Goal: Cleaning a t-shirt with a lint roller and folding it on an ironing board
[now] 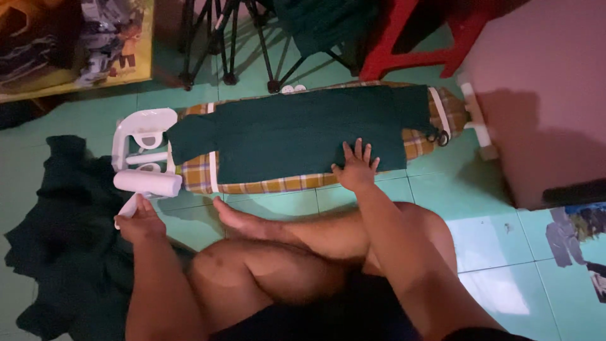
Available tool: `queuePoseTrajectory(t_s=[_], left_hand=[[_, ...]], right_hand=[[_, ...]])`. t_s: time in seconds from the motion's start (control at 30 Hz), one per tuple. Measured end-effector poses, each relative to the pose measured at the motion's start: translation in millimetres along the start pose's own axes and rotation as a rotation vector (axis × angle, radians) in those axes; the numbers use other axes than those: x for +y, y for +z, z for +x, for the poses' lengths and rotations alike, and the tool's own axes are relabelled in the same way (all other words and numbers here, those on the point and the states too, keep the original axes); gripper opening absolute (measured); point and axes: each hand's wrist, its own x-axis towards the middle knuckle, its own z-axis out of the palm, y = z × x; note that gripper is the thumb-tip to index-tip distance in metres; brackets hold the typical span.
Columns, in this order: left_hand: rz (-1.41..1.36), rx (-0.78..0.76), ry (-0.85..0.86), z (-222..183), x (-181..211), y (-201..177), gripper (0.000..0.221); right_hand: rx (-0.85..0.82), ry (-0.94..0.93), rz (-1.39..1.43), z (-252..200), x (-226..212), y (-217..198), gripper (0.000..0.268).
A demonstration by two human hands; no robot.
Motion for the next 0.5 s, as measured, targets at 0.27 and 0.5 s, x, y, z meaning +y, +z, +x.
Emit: queuePoseTrajectory(t_s=[0.27, 0.5], left_hand=[[0.866, 0.315, 0.078, -5.9, -13.6, -39.2, 0.045], [1.457, 0.444, 0.974, -40.3, -13.5, 11.3, 0.1]], right_hand=[[0.057, -0.052, 0.009, 5.8, 6.6, 8.0, 0.086], [0.023, -0.074, 0.003, -2.7, -0.8, -3.2, 0.085]])
